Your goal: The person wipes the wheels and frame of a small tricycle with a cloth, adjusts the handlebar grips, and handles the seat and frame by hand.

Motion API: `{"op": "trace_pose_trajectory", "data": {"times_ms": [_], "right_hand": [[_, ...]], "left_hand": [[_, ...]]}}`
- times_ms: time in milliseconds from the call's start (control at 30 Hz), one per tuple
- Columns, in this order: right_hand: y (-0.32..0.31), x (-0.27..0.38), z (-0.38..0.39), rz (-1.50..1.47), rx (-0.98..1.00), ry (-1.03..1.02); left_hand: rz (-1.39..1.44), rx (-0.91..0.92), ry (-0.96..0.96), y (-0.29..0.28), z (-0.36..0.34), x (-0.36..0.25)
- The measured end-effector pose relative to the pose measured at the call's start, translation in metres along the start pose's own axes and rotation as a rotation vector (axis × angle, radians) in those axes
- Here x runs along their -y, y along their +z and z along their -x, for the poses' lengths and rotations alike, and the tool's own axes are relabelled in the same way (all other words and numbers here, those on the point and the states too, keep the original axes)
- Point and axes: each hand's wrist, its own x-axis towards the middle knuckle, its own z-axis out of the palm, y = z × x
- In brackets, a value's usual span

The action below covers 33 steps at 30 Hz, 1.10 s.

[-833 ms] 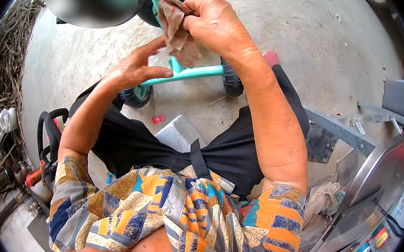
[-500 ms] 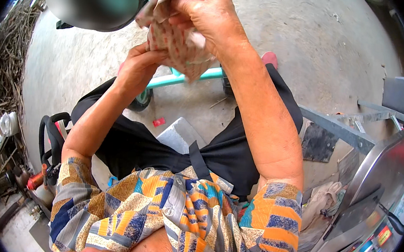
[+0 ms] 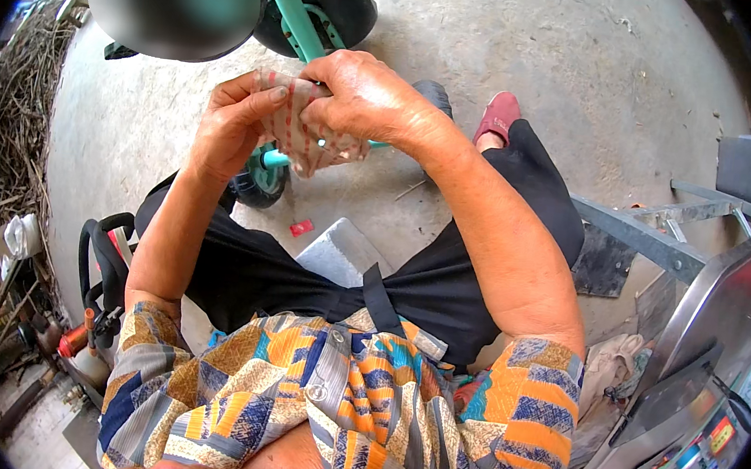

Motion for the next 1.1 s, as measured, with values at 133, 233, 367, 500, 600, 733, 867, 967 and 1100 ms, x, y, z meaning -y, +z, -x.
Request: {"op": "trace_pose_trajectory", "data": {"times_ms": [133, 233, 367, 500, 600, 733, 867, 967, 1100], "right_hand": [[0.0, -0.005, -0.006, 0.017, -0.089, 0.035], [0.001, -0.003, -0.008, 0.039, -0.171, 0.02], [-0.004, 0.004, -0.006, 0.033, -0.177, 0.023], [-0.013, 0.004, -0.002, -0.027, -0.178, 0.039], [-0.012, -0.008, -0.003, 0.014, -0.146, -0.052], [-0.007, -0.006, -0.001, 0.234, -0.067, 0.024], [-0.001, -0.004, -0.005, 0.417, -0.214, 0.131], [0.003, -0.022, -0.017, 0.161, -0.395, 0.02], [0.024, -0.017, -0.029, -0.577, -0.303, 0.097]], "left_hand": [[-0.16, -0.185, 0.095, -0.003, -0.002, -0.001], [-0.215, -0.245, 0.237, -0.014, -0.004, 0.006], [-0.415, -0.284, 0.429, -0.012, -0.004, 0.01], [-0.409, -0.192, 0.479, -0.008, 0.001, 0.006], [-0.295, -0.174, 0.447, -0.005, 0.004, 0.008], [-0.319, -0.185, 0.451, -0.003, 0.007, 0.009], [-0.543, -0.255, 0.637, 0.001, 0.007, 0.011], [-0.796, -0.283, 0.836, 0.012, 0.011, 0.003], [-1.058, -0.212, 1.064, 0.016, 0.006, 0.005]]}}
